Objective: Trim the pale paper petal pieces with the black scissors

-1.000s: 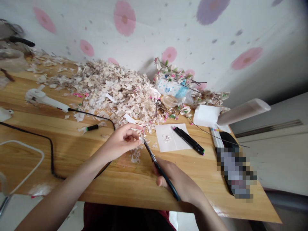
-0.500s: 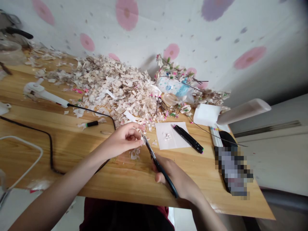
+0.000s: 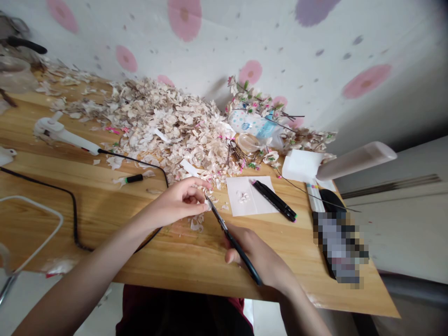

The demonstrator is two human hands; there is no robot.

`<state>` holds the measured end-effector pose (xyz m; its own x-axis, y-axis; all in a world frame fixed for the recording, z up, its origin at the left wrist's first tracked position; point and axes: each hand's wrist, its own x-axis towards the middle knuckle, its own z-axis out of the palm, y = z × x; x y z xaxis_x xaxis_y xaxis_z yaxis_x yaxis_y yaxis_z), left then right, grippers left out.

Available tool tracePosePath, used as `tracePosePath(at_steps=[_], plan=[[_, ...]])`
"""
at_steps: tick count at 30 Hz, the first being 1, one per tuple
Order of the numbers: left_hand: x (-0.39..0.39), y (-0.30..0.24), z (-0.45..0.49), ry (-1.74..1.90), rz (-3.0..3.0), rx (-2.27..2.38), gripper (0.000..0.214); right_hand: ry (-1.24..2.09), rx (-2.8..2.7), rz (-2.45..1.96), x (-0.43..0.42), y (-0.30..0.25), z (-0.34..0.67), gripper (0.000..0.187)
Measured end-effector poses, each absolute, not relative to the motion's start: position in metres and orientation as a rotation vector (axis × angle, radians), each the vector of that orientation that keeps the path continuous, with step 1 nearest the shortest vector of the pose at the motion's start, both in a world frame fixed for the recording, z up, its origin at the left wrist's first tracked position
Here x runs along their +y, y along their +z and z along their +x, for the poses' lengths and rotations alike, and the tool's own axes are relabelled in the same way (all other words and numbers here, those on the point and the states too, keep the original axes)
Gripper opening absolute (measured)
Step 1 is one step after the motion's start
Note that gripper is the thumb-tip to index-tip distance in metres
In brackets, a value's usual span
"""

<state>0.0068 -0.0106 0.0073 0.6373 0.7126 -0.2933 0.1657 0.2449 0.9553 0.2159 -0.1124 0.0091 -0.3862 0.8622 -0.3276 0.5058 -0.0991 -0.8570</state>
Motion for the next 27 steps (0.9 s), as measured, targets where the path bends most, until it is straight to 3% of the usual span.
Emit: tracePosePath(at_steps=[4, 14, 27], plan=[[-0.0099, 0.0079, 0.0063, 0.413, 1.334, 0.837, 0.043, 1.48, -1.859, -1.542, -0.1116, 0.0113, 0.2174, 0.075], [-0.0075, 0.01, 0.0056, 0.378, 1.385, 0.85, 0.042, 1.472, -1.892, -1.585, -0.1094, 0.0135, 0.22, 0.053], [-0.0058, 0.0077, 0.005, 0.441, 1.375, 0.856, 0.039, 1.444, -1.925, -1.583, -0.1081, 0.0114, 0.2207, 0.054]])
